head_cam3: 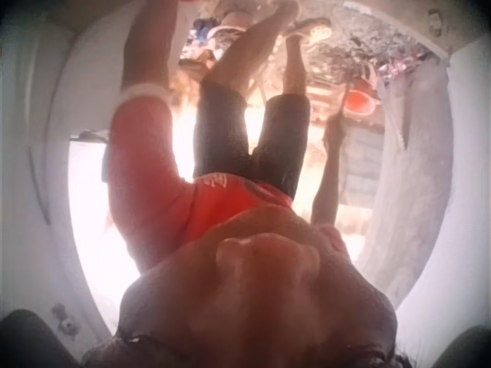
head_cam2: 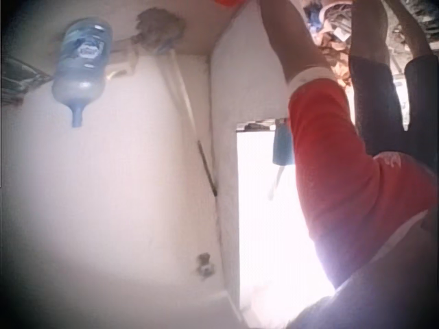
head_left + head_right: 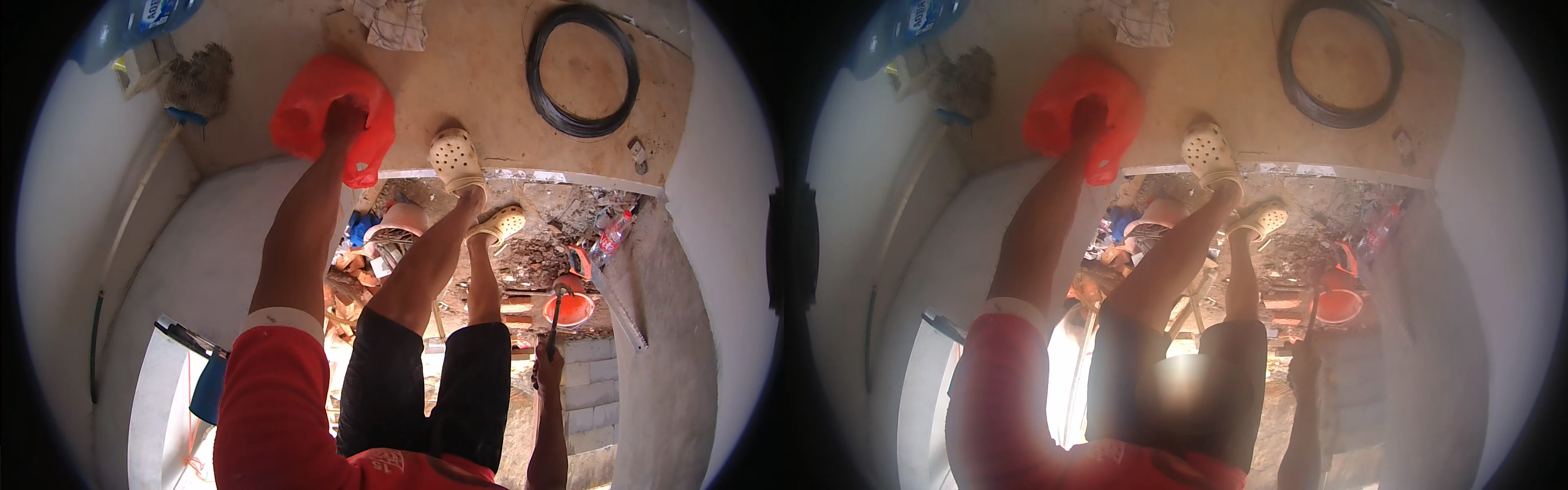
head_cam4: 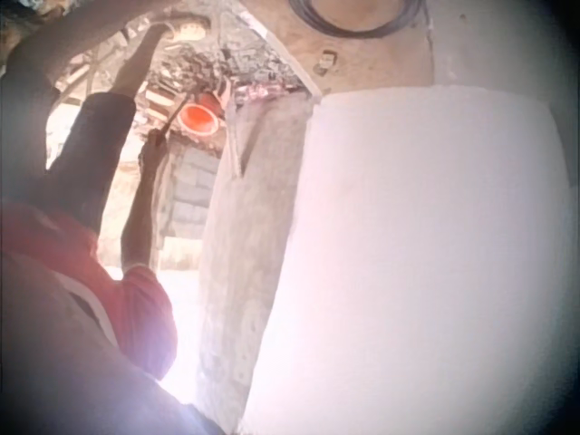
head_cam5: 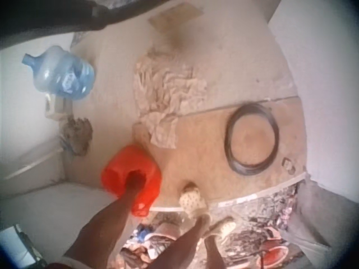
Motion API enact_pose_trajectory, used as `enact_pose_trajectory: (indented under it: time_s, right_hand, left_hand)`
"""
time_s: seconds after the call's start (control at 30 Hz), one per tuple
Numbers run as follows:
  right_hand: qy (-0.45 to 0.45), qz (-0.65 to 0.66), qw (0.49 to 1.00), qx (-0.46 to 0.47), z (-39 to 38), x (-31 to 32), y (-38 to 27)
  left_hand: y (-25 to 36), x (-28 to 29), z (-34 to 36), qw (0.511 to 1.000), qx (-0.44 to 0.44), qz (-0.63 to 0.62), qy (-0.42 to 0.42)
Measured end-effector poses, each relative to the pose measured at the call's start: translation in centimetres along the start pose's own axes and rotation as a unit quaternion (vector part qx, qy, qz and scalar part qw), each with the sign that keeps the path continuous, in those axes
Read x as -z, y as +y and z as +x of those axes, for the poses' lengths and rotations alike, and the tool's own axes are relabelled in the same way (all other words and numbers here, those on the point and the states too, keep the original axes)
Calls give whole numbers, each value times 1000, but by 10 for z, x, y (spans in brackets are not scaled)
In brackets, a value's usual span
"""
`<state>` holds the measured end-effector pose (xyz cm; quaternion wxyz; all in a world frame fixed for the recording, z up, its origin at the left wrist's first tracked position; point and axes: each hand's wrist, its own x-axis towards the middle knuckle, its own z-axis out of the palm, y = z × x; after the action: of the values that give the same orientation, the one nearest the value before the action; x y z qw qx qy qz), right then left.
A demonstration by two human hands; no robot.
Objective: The person prepares a small tile by wetting it in a bucket, then places it into a gap in a tiled wall and taps it with a hammer to fit. The person also moves a long white tile aside to access the work area.
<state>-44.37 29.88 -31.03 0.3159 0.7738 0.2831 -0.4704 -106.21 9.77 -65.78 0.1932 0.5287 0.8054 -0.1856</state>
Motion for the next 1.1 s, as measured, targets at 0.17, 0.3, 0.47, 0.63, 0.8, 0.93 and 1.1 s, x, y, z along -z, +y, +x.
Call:
enact_pose_trajectory:
  time_s: [0.17,0.3,0.47,0.63,0.8,0.93,1.1]
  right_hand:
    - [-4,26,999,38,-8,1,8]
    - [13,10,994,109,13,4,49]
    - [-60,97,992,59,42,28,70]
    - [-5,36,996,-76,32,32,57]
    - [37,-5,998,-40,19,20,44]
    - [34,-28,998,-49,29,15,39]
    - [-1,-31,995,96,36,3,26]
  left_hand:
    - [2,-5,-29,932,190,-272,143]
    - [-10,-11,-30,817,315,-475,90]
    - [-22,-40,-11,985,54,-159,27]
    - [-20,-33,15,940,126,-314,-38]
    - [-2,-14,16,799,296,-516,-86]
    - [0,-46,15,927,216,-307,18]
    - [-12,-60,5,985,56,-117,114]
